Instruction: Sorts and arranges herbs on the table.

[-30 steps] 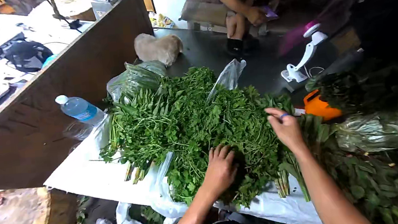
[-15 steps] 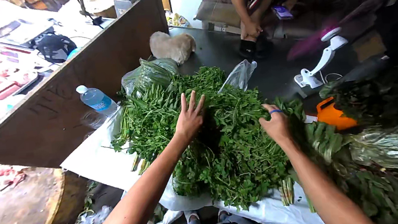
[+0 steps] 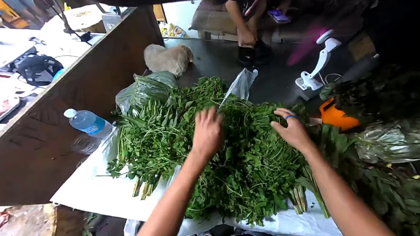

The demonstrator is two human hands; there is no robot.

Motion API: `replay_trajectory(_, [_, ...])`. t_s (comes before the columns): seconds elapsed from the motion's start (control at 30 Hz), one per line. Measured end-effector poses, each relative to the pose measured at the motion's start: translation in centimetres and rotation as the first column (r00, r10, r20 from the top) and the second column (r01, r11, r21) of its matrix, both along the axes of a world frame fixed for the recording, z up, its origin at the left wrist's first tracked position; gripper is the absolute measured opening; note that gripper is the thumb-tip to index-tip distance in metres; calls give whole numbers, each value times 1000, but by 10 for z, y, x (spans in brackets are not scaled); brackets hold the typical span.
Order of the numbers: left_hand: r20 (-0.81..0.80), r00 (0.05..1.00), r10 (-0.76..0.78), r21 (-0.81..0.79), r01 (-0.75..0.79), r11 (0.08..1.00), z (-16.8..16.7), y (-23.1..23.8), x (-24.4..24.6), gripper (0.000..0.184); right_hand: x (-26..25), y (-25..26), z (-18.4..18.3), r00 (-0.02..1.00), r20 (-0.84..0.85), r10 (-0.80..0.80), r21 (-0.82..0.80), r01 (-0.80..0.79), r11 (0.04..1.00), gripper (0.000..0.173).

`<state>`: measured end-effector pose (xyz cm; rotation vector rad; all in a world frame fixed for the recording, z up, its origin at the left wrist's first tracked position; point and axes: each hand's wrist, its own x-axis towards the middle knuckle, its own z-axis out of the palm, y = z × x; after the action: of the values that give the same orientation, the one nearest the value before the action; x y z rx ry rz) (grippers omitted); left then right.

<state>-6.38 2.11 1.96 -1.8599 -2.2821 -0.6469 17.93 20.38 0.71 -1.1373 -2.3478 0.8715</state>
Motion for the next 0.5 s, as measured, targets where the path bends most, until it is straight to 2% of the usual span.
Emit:
replay_trajectory(0.03, [64,997,-47,-44,49,998,-16,-8,16,26,-9,2,8,1000,-30,5,16,-5,1000,39])
replay_trajectory(0.1, [183,974,-131,-182,165,969,-43,-21,47,29,-36,10,19,998,24,54,25,-55,998,34])
replay_trajectory(0.17, [231,961,-153,-285,217,934,-66,-29,68,31,-67,25,12,969,204,143,5,-147,989,36])
replay_trajectory(0.27, [195,970,-142,-266,192,945,-88,-45,81,29,-98,49,-15,865,434,251,-48,-256,965,39])
replay_trajectory(0.33, [189,977,-103,-227,146,963,-89,-57,78,28,-100,54,-3,879,405,253,-52,-254,966,30])
replay_trajectory(0.4, [205,977,-56,-209,99,973,-92,-70,67,28,-93,52,16,932,274,236,-63,-228,972,24])
replay_trajectory(0.5, [150,988,26,-246,11,969,-96,-77,47,30,-76,57,47,968,164,189,-89,-176,980,26])
